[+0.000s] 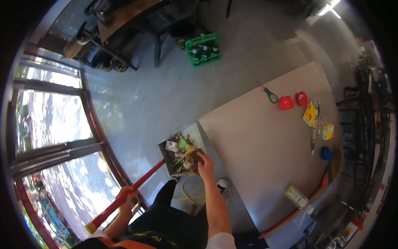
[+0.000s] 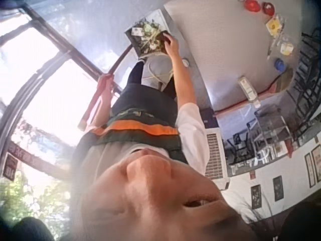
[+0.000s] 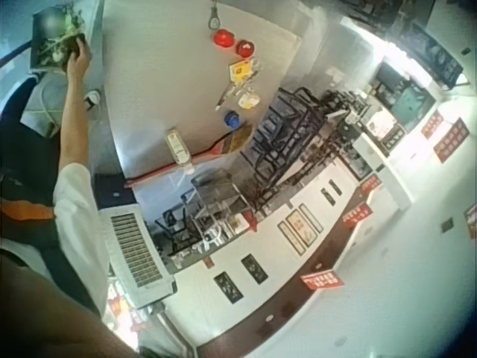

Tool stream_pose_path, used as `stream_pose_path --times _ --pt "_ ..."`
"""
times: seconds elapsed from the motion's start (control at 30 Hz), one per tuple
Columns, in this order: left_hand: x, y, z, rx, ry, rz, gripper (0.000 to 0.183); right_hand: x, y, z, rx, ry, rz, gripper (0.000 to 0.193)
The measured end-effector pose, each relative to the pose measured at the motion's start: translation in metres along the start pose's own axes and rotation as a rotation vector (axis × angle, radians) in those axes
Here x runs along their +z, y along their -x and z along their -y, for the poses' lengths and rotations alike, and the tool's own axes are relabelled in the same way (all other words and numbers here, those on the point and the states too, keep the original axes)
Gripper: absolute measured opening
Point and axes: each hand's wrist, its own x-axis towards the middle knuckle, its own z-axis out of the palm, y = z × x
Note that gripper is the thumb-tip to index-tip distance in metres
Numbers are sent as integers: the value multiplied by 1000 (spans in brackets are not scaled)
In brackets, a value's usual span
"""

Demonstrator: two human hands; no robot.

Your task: The person wipes down several restaurant tables and chairs with a cloth, sweeps debris from a tabletop using a broom, and then discards the collected waste into a trash can.

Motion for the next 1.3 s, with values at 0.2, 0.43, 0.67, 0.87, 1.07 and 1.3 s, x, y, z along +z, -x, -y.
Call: stream_pose_path --times 0.2,0.43,0.67,0.87,1.07,1.3 --pt "-33 -37 -21 43 -43 50 19 -36 -64 45 -23 58 -515 43" --pt "-45 -59 11 104 -62 17 17 -78 -149 -5 239 651 -679 62" --pt "-41 -60 36 93 -113 23 17 8 -146 41 45 765 -493 57" --pt "-118 -118 108 199 -285 244 15 -7 -45 -1 -28 944 -566 59" --pt "-105 -120 83 299 -369 284 15 -54 115 -59 249 861 -587 63" --pt "31 34 48 74 -192 275 18 -164 314 -141 750 615 -719 74"
